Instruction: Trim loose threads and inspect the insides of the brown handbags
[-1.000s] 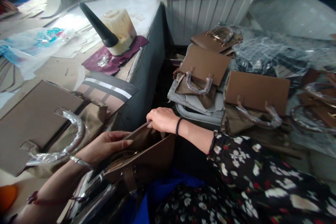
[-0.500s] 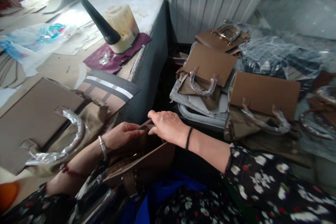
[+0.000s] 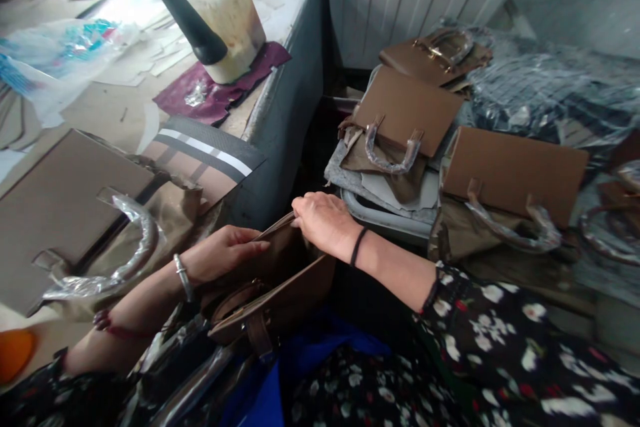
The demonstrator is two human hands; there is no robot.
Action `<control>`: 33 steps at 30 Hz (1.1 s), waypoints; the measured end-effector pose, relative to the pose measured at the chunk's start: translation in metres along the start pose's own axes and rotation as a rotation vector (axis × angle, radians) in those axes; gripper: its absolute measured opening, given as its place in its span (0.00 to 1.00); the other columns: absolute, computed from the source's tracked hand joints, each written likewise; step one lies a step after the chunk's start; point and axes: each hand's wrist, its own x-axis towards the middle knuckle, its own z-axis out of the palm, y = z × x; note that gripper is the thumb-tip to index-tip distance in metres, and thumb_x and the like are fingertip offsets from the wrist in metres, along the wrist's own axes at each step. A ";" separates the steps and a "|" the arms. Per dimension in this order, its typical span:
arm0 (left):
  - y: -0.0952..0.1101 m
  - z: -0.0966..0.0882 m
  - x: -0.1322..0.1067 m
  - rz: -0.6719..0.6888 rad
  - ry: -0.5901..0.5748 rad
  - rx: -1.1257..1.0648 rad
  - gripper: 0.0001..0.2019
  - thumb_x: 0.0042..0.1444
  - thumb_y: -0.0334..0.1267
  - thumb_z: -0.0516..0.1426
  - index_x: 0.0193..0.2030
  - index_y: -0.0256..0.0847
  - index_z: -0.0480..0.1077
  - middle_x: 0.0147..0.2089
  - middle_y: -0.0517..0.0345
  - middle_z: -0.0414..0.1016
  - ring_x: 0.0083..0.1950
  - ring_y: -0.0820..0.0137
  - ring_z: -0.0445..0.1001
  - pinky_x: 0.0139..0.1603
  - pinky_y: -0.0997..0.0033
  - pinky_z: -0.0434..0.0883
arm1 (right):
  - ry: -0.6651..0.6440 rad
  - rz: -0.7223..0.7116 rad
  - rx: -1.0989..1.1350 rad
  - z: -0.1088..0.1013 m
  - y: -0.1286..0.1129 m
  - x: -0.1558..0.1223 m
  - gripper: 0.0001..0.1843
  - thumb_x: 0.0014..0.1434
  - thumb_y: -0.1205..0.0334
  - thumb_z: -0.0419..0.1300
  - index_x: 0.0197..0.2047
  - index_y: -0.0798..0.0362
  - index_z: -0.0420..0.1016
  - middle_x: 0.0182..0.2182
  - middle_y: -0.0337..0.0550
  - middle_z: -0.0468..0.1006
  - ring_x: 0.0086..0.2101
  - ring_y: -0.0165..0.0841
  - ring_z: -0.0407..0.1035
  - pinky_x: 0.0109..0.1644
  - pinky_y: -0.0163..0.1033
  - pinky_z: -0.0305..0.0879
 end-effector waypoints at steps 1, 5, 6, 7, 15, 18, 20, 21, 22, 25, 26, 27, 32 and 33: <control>0.000 0.000 -0.001 -0.002 0.000 -0.001 0.17 0.42 0.49 0.53 0.30 0.35 0.68 0.21 0.62 0.68 0.22 0.73 0.64 0.22 0.76 0.61 | 0.006 0.010 0.008 0.000 -0.001 0.001 0.06 0.53 0.59 0.58 0.29 0.52 0.67 0.29 0.39 0.72 0.33 0.32 0.67 0.30 0.34 0.52; 0.000 0.000 -0.003 -0.019 -0.004 -0.013 0.17 0.43 0.49 0.53 0.31 0.35 0.68 0.22 0.61 0.69 0.23 0.73 0.66 0.24 0.76 0.63 | 0.031 0.032 0.067 0.001 0.000 0.003 0.12 0.51 0.59 0.60 0.37 0.53 0.63 0.28 0.39 0.73 0.28 0.31 0.67 0.27 0.33 0.51; 0.001 0.000 -0.004 -0.021 -0.004 -0.010 0.17 0.43 0.49 0.53 0.31 0.35 0.68 0.22 0.61 0.69 0.23 0.73 0.66 0.24 0.76 0.63 | 0.035 0.034 0.084 0.002 0.000 0.003 0.14 0.51 0.59 0.60 0.39 0.53 0.62 0.27 0.38 0.73 0.28 0.31 0.67 0.27 0.33 0.51; 0.001 0.000 -0.004 -0.022 -0.003 -0.003 0.17 0.43 0.49 0.53 0.31 0.35 0.68 0.22 0.61 0.69 0.23 0.73 0.66 0.24 0.76 0.63 | 0.038 0.031 0.101 0.002 0.001 0.004 0.15 0.51 0.60 0.60 0.41 0.53 0.62 0.27 0.38 0.73 0.27 0.31 0.67 0.27 0.33 0.51; 0.001 0.001 -0.005 0.010 0.017 0.061 0.17 0.44 0.49 0.52 0.30 0.35 0.68 0.22 0.61 0.69 0.23 0.72 0.66 0.23 0.76 0.62 | 0.001 -0.051 0.100 0.005 0.005 0.009 0.09 0.53 0.59 0.57 0.39 0.46 0.72 0.32 0.39 0.73 0.34 0.32 0.68 0.32 0.33 0.55; 0.003 0.001 -0.006 -0.002 0.024 0.061 0.17 0.43 0.49 0.53 0.30 0.35 0.69 0.21 0.61 0.69 0.23 0.72 0.66 0.22 0.77 0.62 | -0.041 -0.055 0.104 0.003 0.006 0.012 0.08 0.53 0.59 0.56 0.36 0.46 0.74 0.31 0.39 0.73 0.33 0.32 0.67 0.31 0.33 0.55; 0.003 0.002 -0.007 -0.011 0.024 0.038 0.17 0.43 0.50 0.54 0.31 0.35 0.69 0.21 0.62 0.69 0.22 0.73 0.65 0.22 0.77 0.61 | -0.058 -0.058 0.107 0.001 0.006 0.012 0.08 0.53 0.59 0.56 0.36 0.46 0.74 0.31 0.38 0.73 0.33 0.32 0.67 0.30 0.33 0.54; 0.004 0.002 -0.007 -0.015 0.024 0.027 0.17 0.43 0.49 0.54 0.31 0.35 0.69 0.21 0.62 0.68 0.22 0.73 0.65 0.22 0.77 0.61 | -0.063 -0.063 0.105 0.000 0.006 0.013 0.08 0.53 0.59 0.56 0.36 0.46 0.75 0.31 0.38 0.74 0.33 0.32 0.67 0.30 0.33 0.54; 0.004 0.002 -0.008 -0.016 0.022 0.020 0.17 0.43 0.49 0.54 0.31 0.35 0.69 0.21 0.62 0.68 0.22 0.73 0.64 0.22 0.77 0.61 | -0.067 -0.069 0.102 0.000 0.007 0.013 0.08 0.53 0.59 0.56 0.36 0.46 0.75 0.31 0.38 0.74 0.34 0.32 0.67 0.30 0.33 0.54; 0.004 0.003 -0.008 -0.012 0.020 0.022 0.17 0.43 0.49 0.54 0.30 0.35 0.69 0.21 0.62 0.68 0.21 0.74 0.64 0.22 0.77 0.61 | -0.076 -0.093 0.088 -0.001 0.007 0.013 0.08 0.53 0.60 0.55 0.35 0.47 0.75 0.30 0.39 0.74 0.33 0.32 0.67 0.30 0.33 0.54; 0.004 0.003 -0.008 -0.008 0.021 0.022 0.17 0.43 0.49 0.54 0.30 0.35 0.69 0.21 0.62 0.69 0.22 0.74 0.64 0.22 0.77 0.62 | -0.081 -0.099 0.085 -0.001 0.007 0.013 0.08 0.53 0.61 0.55 0.34 0.47 0.75 0.30 0.39 0.74 0.33 0.32 0.67 0.30 0.33 0.54; 0.004 0.004 -0.008 -0.004 0.020 0.020 0.17 0.43 0.49 0.54 0.30 0.35 0.69 0.21 0.62 0.69 0.22 0.74 0.64 0.22 0.77 0.62 | -0.087 -0.103 0.081 -0.001 0.006 0.014 0.08 0.53 0.61 0.55 0.34 0.47 0.75 0.30 0.39 0.74 0.33 0.32 0.67 0.30 0.33 0.54; 0.000 0.002 -0.009 -0.012 0.030 0.024 0.18 0.45 0.49 0.54 0.31 0.33 0.70 0.22 0.60 0.70 0.22 0.73 0.66 0.23 0.76 0.63 | -0.077 -0.090 0.047 0.000 0.001 0.013 0.09 0.54 0.61 0.54 0.33 0.50 0.75 0.31 0.41 0.73 0.33 0.32 0.67 0.31 0.33 0.55; 0.000 0.001 -0.009 -0.006 0.015 0.003 0.18 0.45 0.49 0.54 0.33 0.33 0.70 0.23 0.59 0.71 0.23 0.72 0.67 0.24 0.76 0.64 | -0.069 -0.089 0.047 0.000 -0.001 0.012 0.09 0.55 0.61 0.54 0.32 0.51 0.75 0.31 0.41 0.72 0.32 0.32 0.67 0.31 0.33 0.55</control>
